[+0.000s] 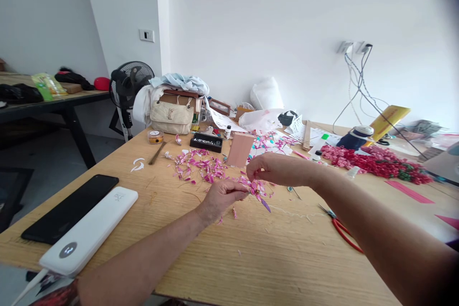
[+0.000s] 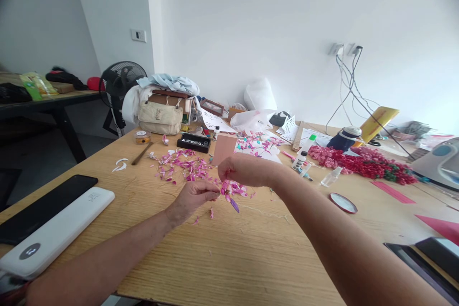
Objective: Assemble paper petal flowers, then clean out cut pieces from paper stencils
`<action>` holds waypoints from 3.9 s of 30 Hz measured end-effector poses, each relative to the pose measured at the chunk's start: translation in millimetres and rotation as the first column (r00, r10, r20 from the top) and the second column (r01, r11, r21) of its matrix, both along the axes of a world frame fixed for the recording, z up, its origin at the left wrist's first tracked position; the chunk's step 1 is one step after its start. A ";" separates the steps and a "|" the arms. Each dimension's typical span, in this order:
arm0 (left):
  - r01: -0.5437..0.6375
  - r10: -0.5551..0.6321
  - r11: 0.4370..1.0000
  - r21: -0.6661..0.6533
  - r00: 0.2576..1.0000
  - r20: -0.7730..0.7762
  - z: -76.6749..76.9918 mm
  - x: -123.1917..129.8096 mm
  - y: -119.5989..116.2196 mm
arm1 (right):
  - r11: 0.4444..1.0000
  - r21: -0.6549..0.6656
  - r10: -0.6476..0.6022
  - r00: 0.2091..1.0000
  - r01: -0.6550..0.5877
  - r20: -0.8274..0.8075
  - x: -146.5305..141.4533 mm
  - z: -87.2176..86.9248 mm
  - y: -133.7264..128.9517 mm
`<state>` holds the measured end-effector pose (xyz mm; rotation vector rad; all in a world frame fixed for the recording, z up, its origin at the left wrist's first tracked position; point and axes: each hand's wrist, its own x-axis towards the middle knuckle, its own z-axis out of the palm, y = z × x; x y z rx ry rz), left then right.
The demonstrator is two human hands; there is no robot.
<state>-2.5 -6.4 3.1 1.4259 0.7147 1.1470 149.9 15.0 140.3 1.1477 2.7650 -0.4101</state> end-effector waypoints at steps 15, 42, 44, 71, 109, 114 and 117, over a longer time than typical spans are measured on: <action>0.073 -0.073 0.997 0.001 0.995 0.061 6.9 1.6 -4.1 | 0.999 0.051 0.017 0.999 -0.019 0.036 7.4 -1.2 -0.2; -0.147 0.131 0.963 0.226 0.988 0.087 6.1 -0.1 -4.3 | 0.903 -0.381 -0.369 0.811 0.197 -0.455 15.4 -19.5 -7.3; -0.146 0.129 0.962 0.232 0.988 0.086 5.7 -0.3 -3.6 | 0.886 -0.425 -0.393 0.789 0.186 -0.473 16.9 -21.8 -7.0; -0.117 0.109 0.990 0.075 0.988 0.111 7.6 1.0 -5.5 | 0.945 -0.312 -0.229 0.885 0.101 -0.406 20.9 -15.2 8.5; -0.310 0.331 0.920 0.241 0.942 -0.051 3.5 -6.7 8.8 | 0.917 -0.081 -0.353 0.701 0.390 -0.620 19.9 -122.5 -13.4; -0.324 0.398 0.865 0.383 0.908 -0.133 0.1 -7.6 12.0 | 0.911 0.330 -0.167 0.952 0.249 -0.257 -6.4 -106.3 -57.2; -0.112 0.306 0.808 0.579 0.919 -0.250 -0.3 -8.0 7.7 | 0.877 0.459 -0.099 0.987 0.145 -0.124 -7.9 -66.1 -54.8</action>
